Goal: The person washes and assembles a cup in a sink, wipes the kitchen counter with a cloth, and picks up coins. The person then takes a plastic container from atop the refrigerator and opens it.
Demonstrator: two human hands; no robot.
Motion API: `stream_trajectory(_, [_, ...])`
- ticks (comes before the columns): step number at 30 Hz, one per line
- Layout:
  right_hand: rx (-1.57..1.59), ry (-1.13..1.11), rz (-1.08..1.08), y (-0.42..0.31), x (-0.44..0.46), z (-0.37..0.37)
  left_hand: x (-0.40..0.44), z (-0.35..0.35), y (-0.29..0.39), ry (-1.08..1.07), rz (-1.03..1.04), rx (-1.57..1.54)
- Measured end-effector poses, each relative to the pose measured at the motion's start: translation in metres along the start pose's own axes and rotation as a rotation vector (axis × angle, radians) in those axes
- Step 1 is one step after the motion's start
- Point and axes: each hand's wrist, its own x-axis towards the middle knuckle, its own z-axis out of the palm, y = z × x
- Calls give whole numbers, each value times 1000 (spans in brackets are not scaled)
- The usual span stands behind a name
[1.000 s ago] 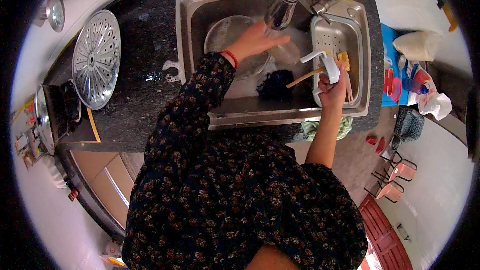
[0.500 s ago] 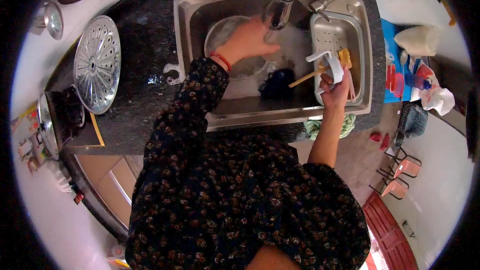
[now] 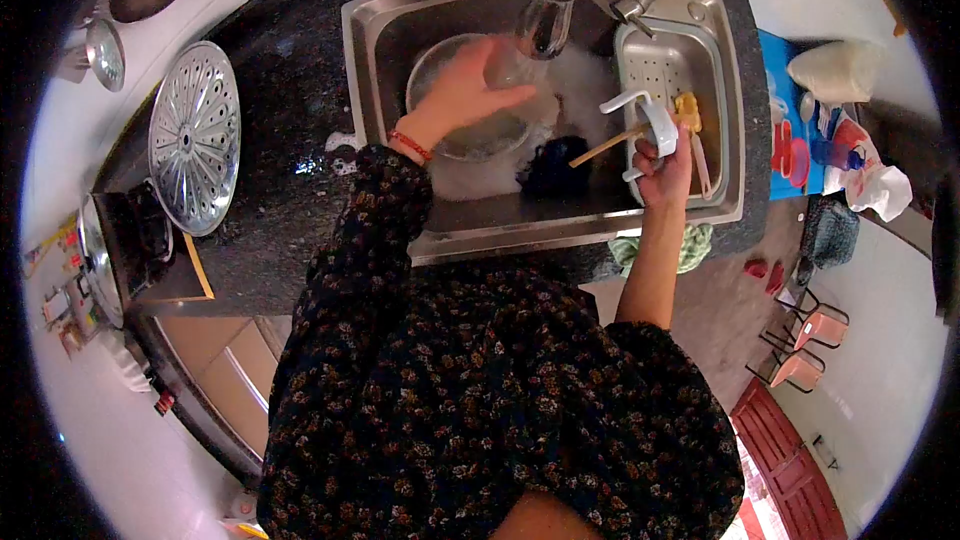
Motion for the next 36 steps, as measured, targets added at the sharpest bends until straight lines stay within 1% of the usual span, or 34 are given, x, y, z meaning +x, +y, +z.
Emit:
stream_trajectory(1, [-6, -5, 6, 1, 0, 1, -2, -3, -2, 22, 22, 3])
stream_trajectory(4, [-56, -24, 23, 2, 2, 4, -12, -16, 4, 89, -85, -84])
stream_trajectory(7, [-136, 10, 53, 4, 10, 14, -17, -21, -2, 78, -170, -181])
stream_trajectory(8, [-166, 31, 64, 5, 13, 18, -19, -24, -3, 64, -250, -224])
stream_trajectory(10, [-185, -2, 48, 10, 16, 27, -24, -37, 8, 35, -416, -311])
stream_trajectory(11, [-193, -21, 40, 14, 18, 33, -28, -39, 4, 102, -426, -326])
stream_trajectory(12, [-199, 93, 80, 19, 21, 40, -33, -42, -1, 170, -436, -340])
stream_trajectory(15, [-203, -33, 150, 34, 21, 57, -50, -58, -5, 311, -481, -329])
stream_trajectory(16, [-204, -66, 145, 42, 23, 62, -57, -64, -3, 348, -500, -314])
stream_trajectory(19, [-279, -147, 68, 69, 31, 80, -72, -78, 0, 439, -543, -417])
stream_trajectory(20, [-326, -169, 80, 71, 32, 82, -77, -82, 3, 441, -558, -402])
stream_trajectory(23, [-293, -221, 51, 73, 26, 104, -91, -83, -2, 473, -498, -507])
stream_trajectory(26, [-375, -231, 21, 81, 39, 103, -98, -83, 6, 510, -470, -525])
stream_trajectory(29, [-414, -261, 17, 79, 40, 105, -104, -80, -2, 509, -461, -569])
stream_trajectory(32, [-490, -247, -25, 79, 35, 107, -105, -80, 3, 513, -521, -544])
stream_trajectory(36, [-517, -226, -26, 75, 25, 108, -107, -80, 1, 469, -504, -541])
